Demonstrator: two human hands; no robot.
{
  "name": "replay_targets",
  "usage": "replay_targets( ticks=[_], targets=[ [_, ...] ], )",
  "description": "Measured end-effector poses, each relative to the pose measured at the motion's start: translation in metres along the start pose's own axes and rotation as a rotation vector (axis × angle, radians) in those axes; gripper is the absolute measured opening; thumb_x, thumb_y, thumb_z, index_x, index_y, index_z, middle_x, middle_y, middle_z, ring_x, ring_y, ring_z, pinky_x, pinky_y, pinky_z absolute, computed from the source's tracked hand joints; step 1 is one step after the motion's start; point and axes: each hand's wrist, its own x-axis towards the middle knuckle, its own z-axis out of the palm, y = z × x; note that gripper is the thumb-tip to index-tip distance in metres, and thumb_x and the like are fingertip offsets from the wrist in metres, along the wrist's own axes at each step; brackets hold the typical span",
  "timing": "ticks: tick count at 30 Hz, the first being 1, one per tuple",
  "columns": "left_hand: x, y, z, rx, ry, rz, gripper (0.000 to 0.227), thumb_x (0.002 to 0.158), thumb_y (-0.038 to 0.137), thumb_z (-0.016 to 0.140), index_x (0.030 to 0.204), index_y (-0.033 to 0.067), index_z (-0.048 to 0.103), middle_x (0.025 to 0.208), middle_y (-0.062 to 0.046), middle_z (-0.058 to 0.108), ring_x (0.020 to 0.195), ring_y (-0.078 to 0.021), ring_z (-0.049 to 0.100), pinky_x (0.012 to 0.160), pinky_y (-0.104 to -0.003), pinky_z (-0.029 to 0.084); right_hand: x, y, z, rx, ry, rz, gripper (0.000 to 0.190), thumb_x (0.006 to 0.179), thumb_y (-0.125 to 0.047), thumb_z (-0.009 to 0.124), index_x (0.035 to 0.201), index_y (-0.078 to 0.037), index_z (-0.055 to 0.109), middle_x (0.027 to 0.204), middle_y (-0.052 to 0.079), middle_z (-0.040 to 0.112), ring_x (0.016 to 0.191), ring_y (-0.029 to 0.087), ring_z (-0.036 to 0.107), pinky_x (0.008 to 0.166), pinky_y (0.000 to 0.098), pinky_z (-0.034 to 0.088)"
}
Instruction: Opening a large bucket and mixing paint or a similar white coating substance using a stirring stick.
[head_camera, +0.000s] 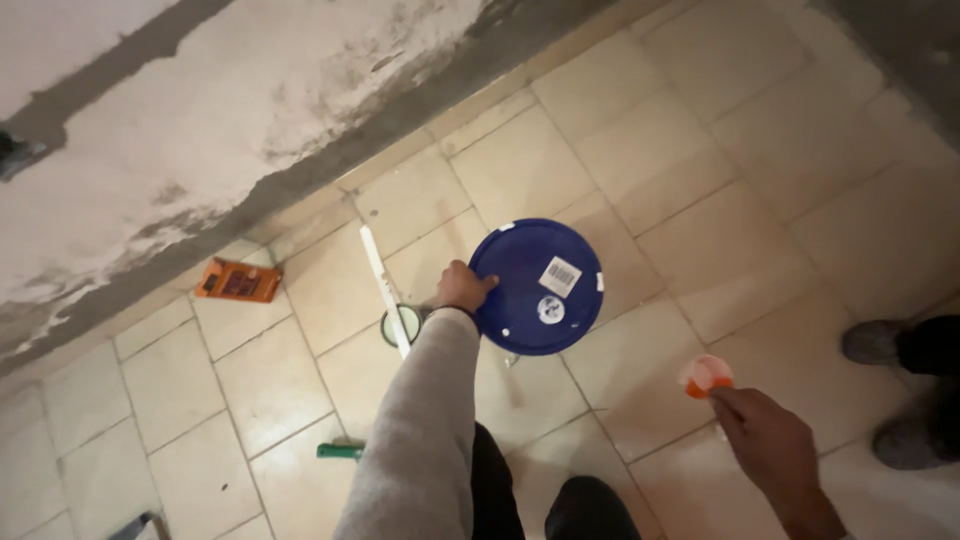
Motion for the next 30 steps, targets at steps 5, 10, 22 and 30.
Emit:
replay_targets(
  ticks=[5,10,22,30],
  targets=[
    [0.008,-0.004,0.004,-0.041,-0.096,-0.021,0.071,0.07,0.048,0.092,0.112,-0.0026,0.066,0.113,-0.025,0.072,0.109,-0.0401,0.07,0.093,-0.046,0.056,0.022,-0.022,-0.006,0.034,-0.01,-0.084,0.022,0.091,-0.027,0.069,0.107,-0.013,0.075,0.099,0.005,0.075,0.085,0.027,0.072,0.073,0.0356,0.056],
    [0.013,-0.006,0.002,-0.053,-0.118,-0.005,0.07,0.067,0.05,0.092,0.107,-0.0032,0.069,0.109,-0.026,0.073,0.104,-0.04,0.072,0.09,-0.046,0.058,0.054,-0.045,0.004,0.045,0.026,-0.182,0.018,0.092,-0.024,0.07,0.105,-0.012,0.076,0.099,0.005,0.075,0.085,0.026,0.071,0.074,0.0354,0.056],
    [0.037,-0.007,0.009,-0.184,-0.082,0.084,0.065,0.064,0.043,0.093,0.104,-0.0017,0.069,0.107,-0.023,0.073,0.101,-0.0388,0.071,0.088,-0.046,0.057,0.101,-0.092,0.009,0.028,0.028,-0.302,0.02,0.093,-0.024,0.068,0.107,-0.012,0.074,0.099,0.006,0.074,0.085,0.028,0.07,0.072,0.0374,0.055],
    [0.044,0.001,-0.002,-0.173,-0.166,0.058,0.065,0.062,0.043,0.094,0.102,-0.0023,0.069,0.106,-0.024,0.074,0.102,-0.0377,0.072,0.089,-0.045,0.057,0.111,-0.108,0.02,0.019,-0.027,-0.267,0.019,0.091,-0.025,0.068,0.105,-0.013,0.075,0.096,0.005,0.074,0.082,0.029,0.07,0.069,0.0383,0.054]
  ],
)
